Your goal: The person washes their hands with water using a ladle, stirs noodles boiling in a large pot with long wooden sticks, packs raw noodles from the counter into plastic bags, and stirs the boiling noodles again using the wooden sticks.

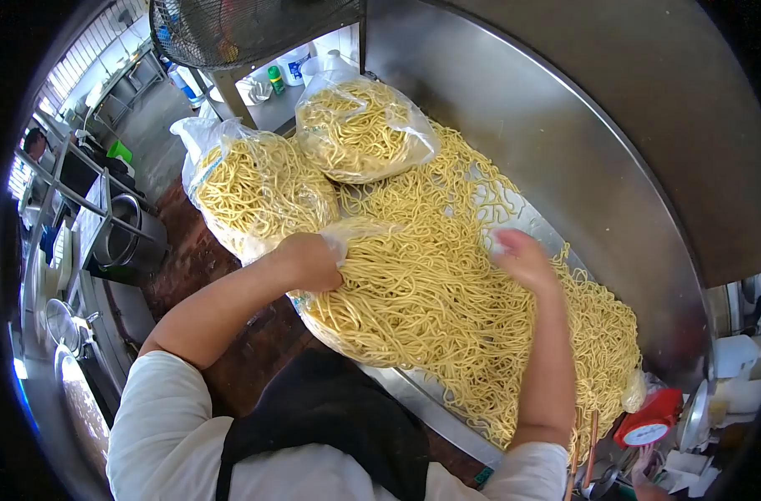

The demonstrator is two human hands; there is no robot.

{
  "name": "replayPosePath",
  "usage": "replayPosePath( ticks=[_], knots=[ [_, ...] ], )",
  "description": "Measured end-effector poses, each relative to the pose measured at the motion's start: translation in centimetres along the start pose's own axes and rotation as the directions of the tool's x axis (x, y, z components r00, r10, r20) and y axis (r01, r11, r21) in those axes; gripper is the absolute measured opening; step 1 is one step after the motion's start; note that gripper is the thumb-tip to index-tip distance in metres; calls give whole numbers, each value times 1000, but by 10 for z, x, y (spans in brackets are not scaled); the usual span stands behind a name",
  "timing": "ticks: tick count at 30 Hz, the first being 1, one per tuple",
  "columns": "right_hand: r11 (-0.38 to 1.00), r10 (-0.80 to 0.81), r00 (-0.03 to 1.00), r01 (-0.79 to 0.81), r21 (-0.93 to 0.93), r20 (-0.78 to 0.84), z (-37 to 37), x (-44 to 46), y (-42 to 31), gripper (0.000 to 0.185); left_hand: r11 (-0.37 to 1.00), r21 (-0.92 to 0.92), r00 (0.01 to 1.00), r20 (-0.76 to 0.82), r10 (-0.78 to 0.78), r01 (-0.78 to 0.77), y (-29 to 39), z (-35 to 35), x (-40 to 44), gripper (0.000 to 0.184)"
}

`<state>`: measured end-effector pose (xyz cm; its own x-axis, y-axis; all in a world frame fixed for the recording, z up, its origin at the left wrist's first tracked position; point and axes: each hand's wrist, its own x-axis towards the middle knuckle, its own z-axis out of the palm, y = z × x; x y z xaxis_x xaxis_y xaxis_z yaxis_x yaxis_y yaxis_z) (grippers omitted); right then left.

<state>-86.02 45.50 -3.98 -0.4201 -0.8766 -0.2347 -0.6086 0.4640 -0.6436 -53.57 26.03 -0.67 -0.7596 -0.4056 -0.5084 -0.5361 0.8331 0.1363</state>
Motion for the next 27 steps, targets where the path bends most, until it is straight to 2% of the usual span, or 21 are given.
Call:
replayPosePath(
  ticks=[1,2,3,5,8,10,11,12,14,15,17,18,19,21,22,23,25,27],
  knots=[
    [997,0,1000,0,82,3,27,13,-52,49,1000,-15,1000,-7,-10,10,0,-1,-2,33],
    [978,-97,995,94,188,10,60,39,-60,49,999,-28,1000,-16,-20,20,1,-2,-2,33],
    [969,-102,993,84,234,62,87,57,-79,54,999,-52,999,-28,-15,14,0,-1,-2,32],
    [996,45,950,-65,55,309,120,73,-95,69,995,-95,999,-42,-9,5,-5,4,-3,30],
    [943,317,854,-238,-233,413,97,51,-100,85,980,-189,992,-89,-88,70,-18,17,2,32],
    [931,347,670,-330,-155,656,84,32,-50,91,944,-322,961,-230,-153,73,-21,22,-1,33],
    [949,312,715,-260,-177,625,71,6,-59,88,920,-387,935,-300,-191,64,-21,22,-2,34],
    [962,270,757,-185,-202,595,60,-19,-67,86,928,-368,906,-410,-106,-58,-22,24,-1,34],
    [989,123,858,-61,-138,499,72,-50,-48,76,917,-278,797,-600,66,-286,-22,30,-1,34],
    [995,48,895,-2,-103,443,81,-63,-37,72,899,-280,801,-587,117,-337,-15,24,-8,34],
    [990,104,981,-118,82,167,118,-80,-29,60,852,-273,796,-556,240,-447,16,-2,-25,32],
    [971,152,988,-154,182,22,132,-84,-23,54,839,-255,807,-503,309,-481,34,-8,-25,30],
    [966,110,992,-91,242,-66,141,-84,-12,49,824,-238,811,-448,376,-514,55,-11,-24,28],
    [937,39,969,50,344,-246,156,-85,3,37,443,-527,688,-575,443,-726,103,-2,-24,28],
    [929,13,964,86,359,-265,148,-85,2,37,350,-588,680,-568,463,-729,122,-16,-29,30],
    [933,-27,969,113,342,-246,137,-79,-9,37,253,-643,672,-565,479,-722,139,-35,-43,32],
    [933,-127,974,181,311,-187,106,-65,-41,37,-194,-853,721,-516,463,-485,152,-71,-57,36],
    [918,-266,950,301,258,-161,99,-46,-89,37,-311,-811,680,-585,442,-496,156,-96,-77,34]
  ],
)
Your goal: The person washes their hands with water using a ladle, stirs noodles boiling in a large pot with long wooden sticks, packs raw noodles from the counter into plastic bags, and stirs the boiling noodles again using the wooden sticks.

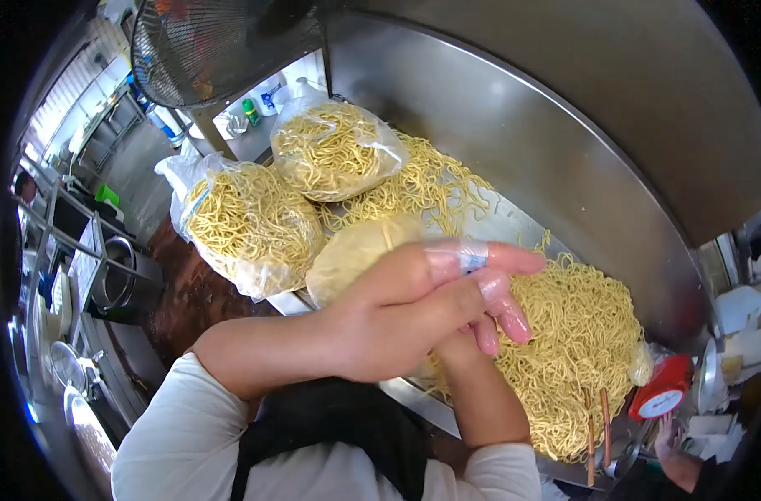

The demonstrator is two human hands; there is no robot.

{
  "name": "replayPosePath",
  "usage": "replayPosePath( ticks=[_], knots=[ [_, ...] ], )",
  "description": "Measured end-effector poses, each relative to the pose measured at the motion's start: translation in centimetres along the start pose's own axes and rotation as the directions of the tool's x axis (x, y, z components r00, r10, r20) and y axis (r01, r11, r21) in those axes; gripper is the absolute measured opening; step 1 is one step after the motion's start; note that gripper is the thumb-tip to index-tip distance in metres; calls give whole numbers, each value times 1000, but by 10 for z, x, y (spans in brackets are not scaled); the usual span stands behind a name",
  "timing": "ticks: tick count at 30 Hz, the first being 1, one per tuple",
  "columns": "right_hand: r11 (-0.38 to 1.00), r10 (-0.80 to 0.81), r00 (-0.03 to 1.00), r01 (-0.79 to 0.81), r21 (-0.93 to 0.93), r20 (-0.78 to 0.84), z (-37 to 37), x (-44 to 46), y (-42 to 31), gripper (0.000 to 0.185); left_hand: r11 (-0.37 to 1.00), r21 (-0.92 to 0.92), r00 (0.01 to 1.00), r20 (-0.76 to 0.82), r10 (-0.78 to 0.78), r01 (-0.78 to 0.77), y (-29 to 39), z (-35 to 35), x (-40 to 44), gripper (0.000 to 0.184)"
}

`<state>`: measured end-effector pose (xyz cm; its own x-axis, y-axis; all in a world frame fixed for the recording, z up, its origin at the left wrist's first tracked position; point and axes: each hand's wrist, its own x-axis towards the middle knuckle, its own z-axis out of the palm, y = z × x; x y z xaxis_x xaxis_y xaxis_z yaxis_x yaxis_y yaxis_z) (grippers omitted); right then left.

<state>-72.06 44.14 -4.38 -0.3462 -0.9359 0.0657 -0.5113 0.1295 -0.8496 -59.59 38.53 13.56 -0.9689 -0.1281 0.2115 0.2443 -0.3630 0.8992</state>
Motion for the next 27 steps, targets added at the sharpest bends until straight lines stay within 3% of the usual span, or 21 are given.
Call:
replayPosePath(
  ticks=[3,5,7,8,9,10,13,15,18,21,23,24,25,27],
  knots=[
    [965,-180,984,179,-192,13,60,33,-31,38,974,189,992,27,124,-127,19,-24,-12,44],
    [837,-266,963,248,-489,33,105,30,-32,38,979,142,986,-104,-132,146,12,-68,-29,47],
    [835,-265,963,259,-485,59,134,18,-23,39,960,41,928,-268,-258,278,-37,-115,-41,58],
    [988,-153,987,152,22,49,144,9,-21,41,944,230,952,-247,-180,238,-63,-128,-42,63],
    [984,-105,991,93,155,78,146,4,-19,41,895,408,972,-213,-102,183,-88,-136,-40,68],
    [985,-92,989,73,153,116,145,0,-19,41,814,569,986,-166,-25,116,-98,-133,-34,73],
    [996,-73,980,80,-32,187,138,-14,-15,41,476,860,900,46,-433,184,-116,-94,1,93],
    [992,-53,976,75,-100,209,127,-22,-13,42,36,995,818,-60,-573,98,-152,-77,29,95],
    [951,-24,974,91,-294,225,96,-41,-10,44,-105,978,640,-197,-743,179,-208,-85,64,78],
    [801,-116,980,190,-567,163,52,-77,2,52,-9,974,638,-154,-755,225,-231,-91,83,61],
    [936,-50,984,105,-336,169,13,-96,11,55,196,930,831,-167,-530,312,-245,-93,73,50],
    [967,246,961,-252,34,124,-10,-110,7,61,304,896,899,-191,-393,323,-244,-97,72,44],
    [744,504,841,-537,398,194,-29,-122,3,66,413,809,867,-221,-446,419,-224,-93,72,40],
    [959,285,916,-276,70,-284,-55,-130,10,69,577,550,780,-260,-569,604,-172,-77,62,33]
  ],
)
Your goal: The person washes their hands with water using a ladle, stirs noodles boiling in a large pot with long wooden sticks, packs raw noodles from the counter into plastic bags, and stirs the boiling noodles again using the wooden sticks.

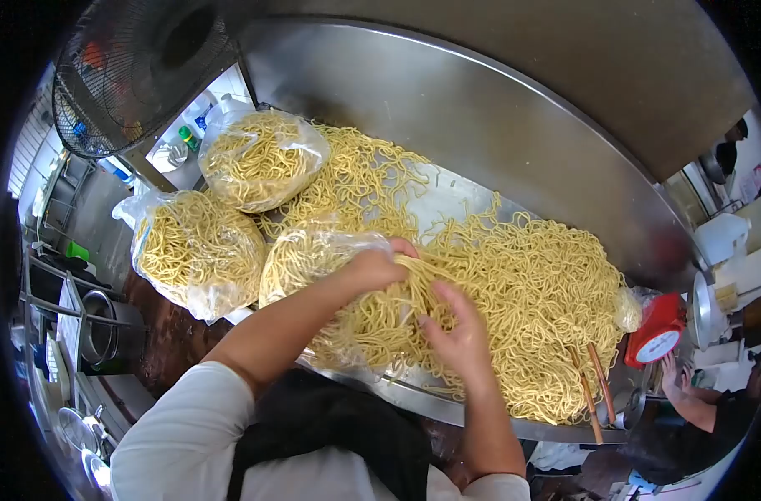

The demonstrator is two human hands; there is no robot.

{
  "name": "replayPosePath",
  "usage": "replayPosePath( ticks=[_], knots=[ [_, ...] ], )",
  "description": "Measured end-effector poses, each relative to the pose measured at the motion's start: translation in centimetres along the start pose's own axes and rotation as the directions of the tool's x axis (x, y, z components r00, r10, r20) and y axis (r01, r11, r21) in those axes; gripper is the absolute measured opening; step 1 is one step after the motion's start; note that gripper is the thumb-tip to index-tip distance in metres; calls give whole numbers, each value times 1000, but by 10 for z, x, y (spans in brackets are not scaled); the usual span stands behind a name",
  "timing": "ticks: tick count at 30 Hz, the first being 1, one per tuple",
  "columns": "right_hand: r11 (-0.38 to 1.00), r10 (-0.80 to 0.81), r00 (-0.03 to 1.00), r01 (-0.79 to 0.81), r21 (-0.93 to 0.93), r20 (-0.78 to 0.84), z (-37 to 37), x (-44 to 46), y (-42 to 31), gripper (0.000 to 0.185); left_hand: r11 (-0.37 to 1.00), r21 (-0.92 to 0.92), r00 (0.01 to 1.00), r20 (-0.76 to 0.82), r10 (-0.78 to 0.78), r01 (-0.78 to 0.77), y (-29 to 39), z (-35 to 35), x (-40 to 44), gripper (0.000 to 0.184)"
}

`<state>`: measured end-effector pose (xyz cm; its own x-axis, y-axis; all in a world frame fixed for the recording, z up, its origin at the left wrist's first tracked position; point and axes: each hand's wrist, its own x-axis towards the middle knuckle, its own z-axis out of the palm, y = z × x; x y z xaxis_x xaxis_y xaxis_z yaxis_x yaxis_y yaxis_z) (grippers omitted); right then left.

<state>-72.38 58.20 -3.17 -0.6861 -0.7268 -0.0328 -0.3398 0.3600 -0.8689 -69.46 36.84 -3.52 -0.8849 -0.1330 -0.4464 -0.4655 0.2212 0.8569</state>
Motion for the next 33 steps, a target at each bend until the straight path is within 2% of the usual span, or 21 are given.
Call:
replayPosePath(
  ticks=[1,3,4,6,7,8,10,13,14,16,17,18,19,20,21,22,24,26,29,31,33],
  knots=[
    [972,-184,965,151,-178,-185,-6,2,-1,71,988,-43,988,-31,148,-150,-4,-1,-6,32],
    [926,-252,954,189,-327,-161,1,21,-17,70,889,-110,894,-113,434,-445,-12,-5,-17,31],
    [893,-287,947,211,-397,-143,3,31,-24,70,864,-196,886,-128,446,-463,-3,-12,-34,32],
    [882,-245,957,153,-446,-156,11,49,-19,67,796,-357,871,-168,461,-490,17,-32,-76,34],
    [875,-224,962,127,-467,-157,17,58,-13,65,716,-422,830,-233,507,-556,12,-43,-86,33],
    [906,-184,953,69,-418,-241,18,67,-8,54,625,-477,783,-303,543,-618,6,-56,-97,31],
    [863,-258,879,22,-506,-402,5,76,9,37,549,-606,812,-346,469,-576,-2,-80,-122,32],
    [793,-418,702,-28,-609,-576,-41,92,35,23,700,-531,877,-339,341,-478,-19,-104,-146,29],
    [748,-505,628,-25,-663,-593,-58,96,34,20,788,-497,928,-268,258,-362,-27,-113,-148,32],
    [844,-428,586,-13,-536,-688,-89,100,27,19,964,-70,933,-280,227,-256,-49,-124,-144,32],
    [867,-364,613,-52,-495,-701,-100,103,32,20,972,158,932,-292,213,-173,-54,-129,-143,32],
    [887,-299,637,-90,-454,-710,-111,105,38,22,959,277,945,-324,38,57,-52,-133,-146,33],
    [902,-235,658,-127,-412,-716,-121,110,43,23,912,383,940,-341,-7,145,-59,-135,-146,33],
    [883,-107,870,-139,-449,-481,-130,118,51,27,846,480,930,-363,-50,233,-73,-134,-141,33],
    [860,46,980,-136,-492,-192,-137,126,62,31,763,563,916,-389,-95,318,-86,-132,-138,34],
    [836,210,971,-120,-536,110,-136,131,59,35,758,558,906,-412,-99,337,-96,-127,-137,34],
    [780,92,949,119,-614,301,-108,153,44,50,744,556,888,-447,-107,370,-107,-116,-136,36],
    [834,79,974,52,-550,211,-45,171,-4,55,750,542,880,-461,-112,379,-103,-109,-135,36],
    [991,-27,950,65,-115,311,55,204,-43,59,761,526,877,-467,-116,380,-101,-108,-134,36],
    [998,43,900,-21,-55,435,104,212,-56,64,770,512,872,-475,-117,382,-105,-109,-134,35],
    [940,340,820,-313,-138,461,131,215,-20,69,790,467,858,-496,-138,397,-113,-109,-133,34]
  ],
)
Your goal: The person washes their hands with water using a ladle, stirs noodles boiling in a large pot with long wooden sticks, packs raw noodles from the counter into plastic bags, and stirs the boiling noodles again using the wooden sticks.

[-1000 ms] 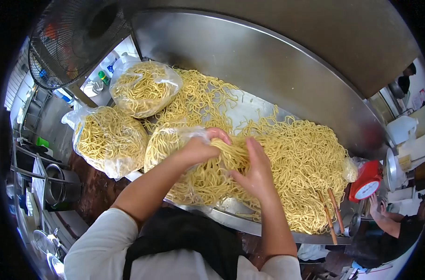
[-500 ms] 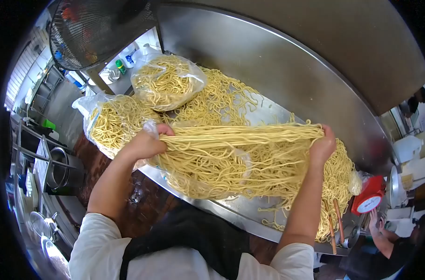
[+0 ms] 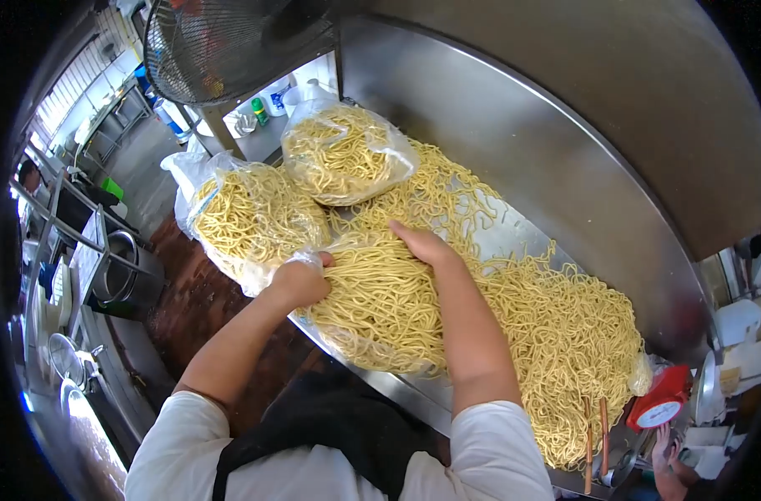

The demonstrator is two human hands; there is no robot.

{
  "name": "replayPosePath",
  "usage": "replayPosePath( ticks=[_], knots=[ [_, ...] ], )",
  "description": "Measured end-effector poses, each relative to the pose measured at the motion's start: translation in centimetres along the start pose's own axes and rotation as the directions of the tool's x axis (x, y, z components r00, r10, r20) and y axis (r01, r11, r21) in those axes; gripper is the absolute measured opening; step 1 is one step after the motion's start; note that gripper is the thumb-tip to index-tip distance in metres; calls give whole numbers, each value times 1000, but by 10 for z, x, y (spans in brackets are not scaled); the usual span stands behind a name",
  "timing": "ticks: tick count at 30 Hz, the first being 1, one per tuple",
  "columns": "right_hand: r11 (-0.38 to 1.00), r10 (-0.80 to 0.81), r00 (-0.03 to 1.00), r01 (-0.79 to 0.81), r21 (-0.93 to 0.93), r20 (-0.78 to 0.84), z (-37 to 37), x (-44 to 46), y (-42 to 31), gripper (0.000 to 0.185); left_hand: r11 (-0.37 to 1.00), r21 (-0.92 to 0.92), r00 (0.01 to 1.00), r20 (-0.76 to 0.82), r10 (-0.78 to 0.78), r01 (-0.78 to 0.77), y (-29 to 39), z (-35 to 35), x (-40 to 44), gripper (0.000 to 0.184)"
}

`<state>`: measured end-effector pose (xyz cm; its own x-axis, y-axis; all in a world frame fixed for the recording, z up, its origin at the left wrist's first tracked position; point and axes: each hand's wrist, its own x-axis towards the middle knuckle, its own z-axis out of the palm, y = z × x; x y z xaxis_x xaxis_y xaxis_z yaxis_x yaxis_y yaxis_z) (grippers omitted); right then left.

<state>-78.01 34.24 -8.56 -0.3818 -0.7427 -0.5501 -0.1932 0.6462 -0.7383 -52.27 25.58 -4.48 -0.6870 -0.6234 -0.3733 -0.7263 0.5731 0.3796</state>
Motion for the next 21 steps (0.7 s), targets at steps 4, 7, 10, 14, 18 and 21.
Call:
replayPosePath(
  ticks=[4,7,10,14,18,21],
  knots=[
    [990,144,980,-141,-31,140,-16,-51,13,74,992,-120,999,11,-43,44,-6,-1,-4,33],
    [974,3,998,11,-227,57,-12,-89,37,59,968,-231,995,-13,-98,92,-11,6,2,36],
    [963,-171,974,133,-233,-149,-5,-113,54,41,914,-277,949,-187,252,-297,-23,0,5,41],
    [959,-214,888,270,85,-407,-11,-136,38,31,607,-591,823,-190,535,-531,-2,-45,-20,45],
    [753,-524,748,630,190,-407,32,-150,-63,27,141,-950,835,-168,524,-280,56,-78,-39,44],
    [752,-627,679,656,-67,-382,117,-100,-53,28,115,-967,827,-131,546,-229,79,-76,-42,44]
  ],
)
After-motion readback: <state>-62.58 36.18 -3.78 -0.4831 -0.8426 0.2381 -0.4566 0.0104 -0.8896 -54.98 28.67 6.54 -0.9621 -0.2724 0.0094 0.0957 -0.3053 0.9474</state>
